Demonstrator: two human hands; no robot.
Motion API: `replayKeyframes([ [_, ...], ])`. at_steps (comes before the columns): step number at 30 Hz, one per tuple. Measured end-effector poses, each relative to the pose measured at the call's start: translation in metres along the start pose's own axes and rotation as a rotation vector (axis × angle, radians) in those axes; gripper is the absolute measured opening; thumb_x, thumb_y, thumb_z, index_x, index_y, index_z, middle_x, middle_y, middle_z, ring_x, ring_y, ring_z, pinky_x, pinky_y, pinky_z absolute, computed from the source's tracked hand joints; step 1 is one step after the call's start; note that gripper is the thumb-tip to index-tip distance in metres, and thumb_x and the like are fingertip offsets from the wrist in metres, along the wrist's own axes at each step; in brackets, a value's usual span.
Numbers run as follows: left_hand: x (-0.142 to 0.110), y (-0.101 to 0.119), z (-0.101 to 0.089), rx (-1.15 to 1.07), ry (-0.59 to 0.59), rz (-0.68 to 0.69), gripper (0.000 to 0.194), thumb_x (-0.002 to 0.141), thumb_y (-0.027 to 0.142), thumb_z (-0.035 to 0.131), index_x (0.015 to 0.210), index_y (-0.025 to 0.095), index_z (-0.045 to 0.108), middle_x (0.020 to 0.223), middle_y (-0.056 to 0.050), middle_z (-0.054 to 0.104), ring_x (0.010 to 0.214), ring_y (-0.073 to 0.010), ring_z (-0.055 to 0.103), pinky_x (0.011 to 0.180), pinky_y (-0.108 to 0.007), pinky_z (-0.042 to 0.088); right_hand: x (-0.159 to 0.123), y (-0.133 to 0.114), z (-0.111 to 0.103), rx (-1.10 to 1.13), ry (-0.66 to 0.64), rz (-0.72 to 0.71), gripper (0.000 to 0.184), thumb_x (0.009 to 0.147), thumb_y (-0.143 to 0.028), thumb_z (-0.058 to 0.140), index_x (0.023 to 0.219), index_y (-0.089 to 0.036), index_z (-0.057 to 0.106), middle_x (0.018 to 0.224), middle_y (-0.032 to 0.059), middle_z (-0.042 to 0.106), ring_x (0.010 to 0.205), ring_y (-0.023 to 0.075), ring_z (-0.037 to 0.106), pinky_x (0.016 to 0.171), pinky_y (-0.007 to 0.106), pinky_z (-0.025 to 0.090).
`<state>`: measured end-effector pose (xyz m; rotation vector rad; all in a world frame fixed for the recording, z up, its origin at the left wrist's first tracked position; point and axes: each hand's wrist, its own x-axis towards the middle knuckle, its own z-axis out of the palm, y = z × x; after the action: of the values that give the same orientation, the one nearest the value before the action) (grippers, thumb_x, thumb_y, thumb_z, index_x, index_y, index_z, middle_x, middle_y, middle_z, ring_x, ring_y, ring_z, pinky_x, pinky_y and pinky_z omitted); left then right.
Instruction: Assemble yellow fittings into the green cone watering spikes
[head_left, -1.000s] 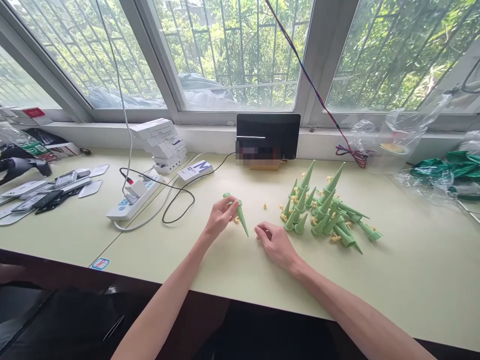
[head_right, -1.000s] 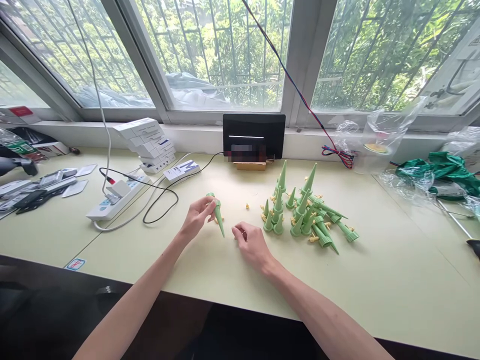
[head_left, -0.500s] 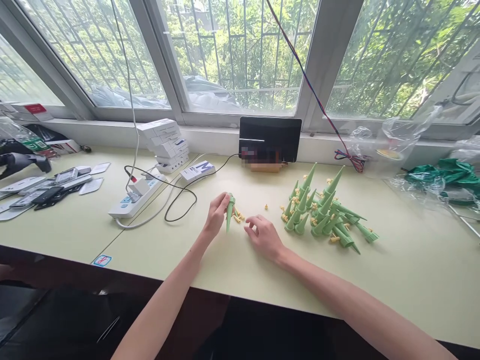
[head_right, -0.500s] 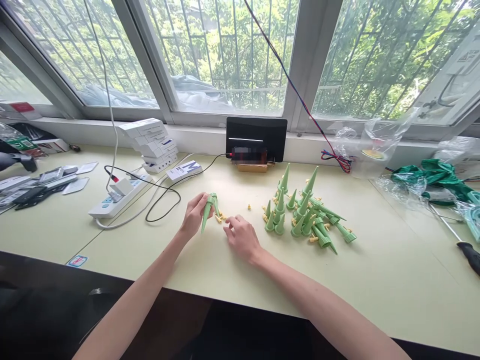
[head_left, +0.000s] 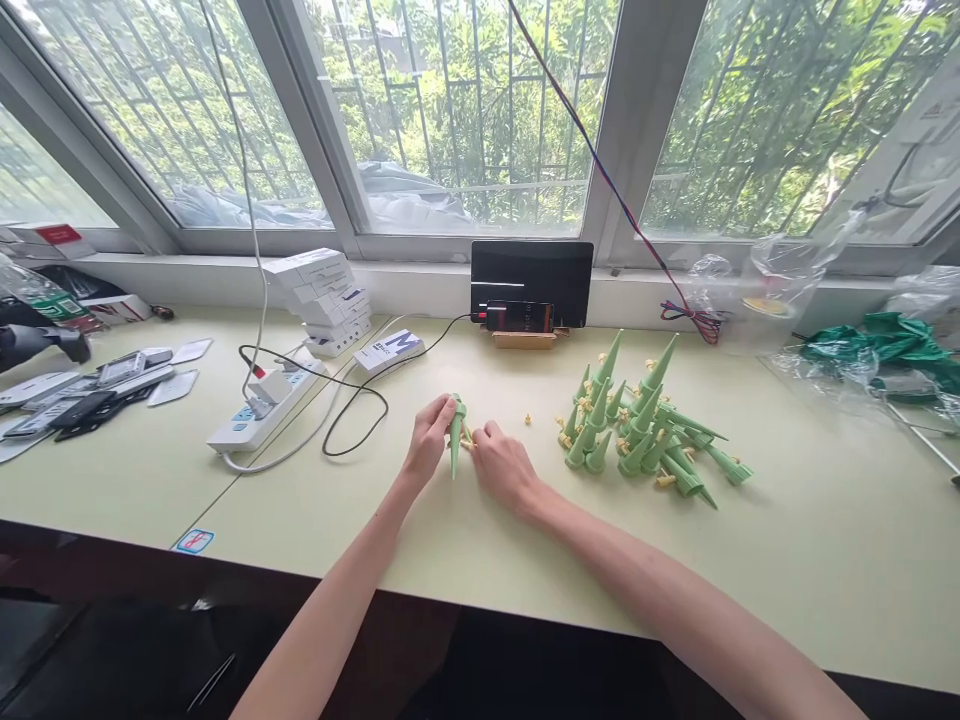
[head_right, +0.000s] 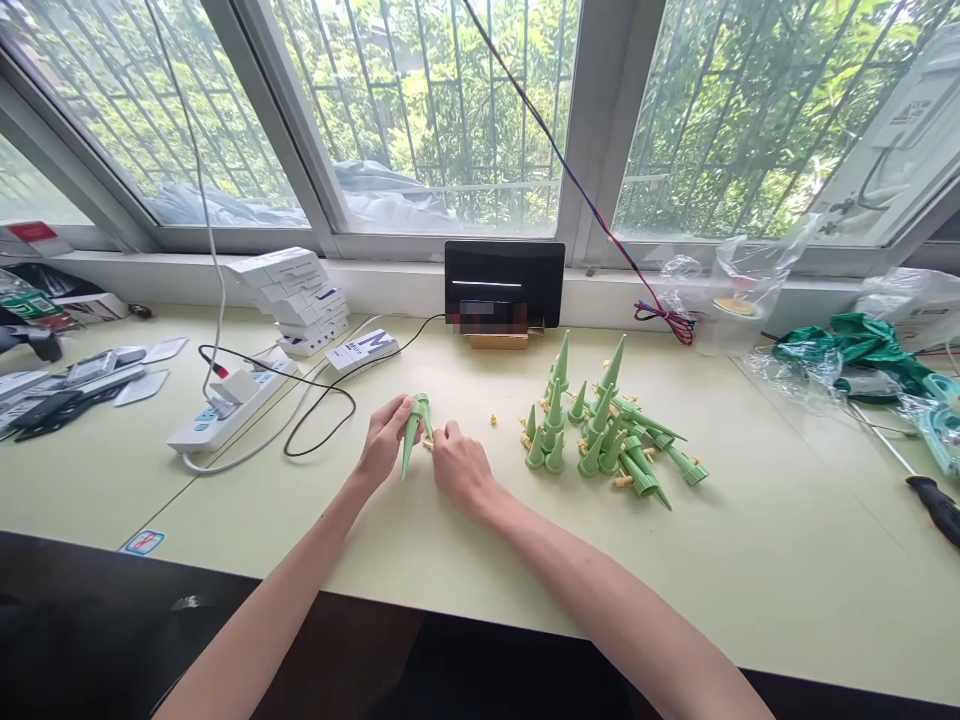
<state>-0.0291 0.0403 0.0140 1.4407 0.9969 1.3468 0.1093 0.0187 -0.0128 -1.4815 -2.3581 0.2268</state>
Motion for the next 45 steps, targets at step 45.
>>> replayKeyframes([
  [45,0.003,0.001,0.029,0.328,-0.072,0.214,0.036,0.096,0.038,0.045,0.066,0.018,0.047,0.068,-0.002,0.045,0.061,-0.0132,0.045,0.051,-0.025,0.037,-0.059,0.037,-0.019,0.839,0.521,-0.069,0.012,0.097,-0.021,0.046,0.094,-0.019,0.058,0.081,0.0024,0.059,0.057,0.0101,0.055,0.055,0.024,0.048],
])
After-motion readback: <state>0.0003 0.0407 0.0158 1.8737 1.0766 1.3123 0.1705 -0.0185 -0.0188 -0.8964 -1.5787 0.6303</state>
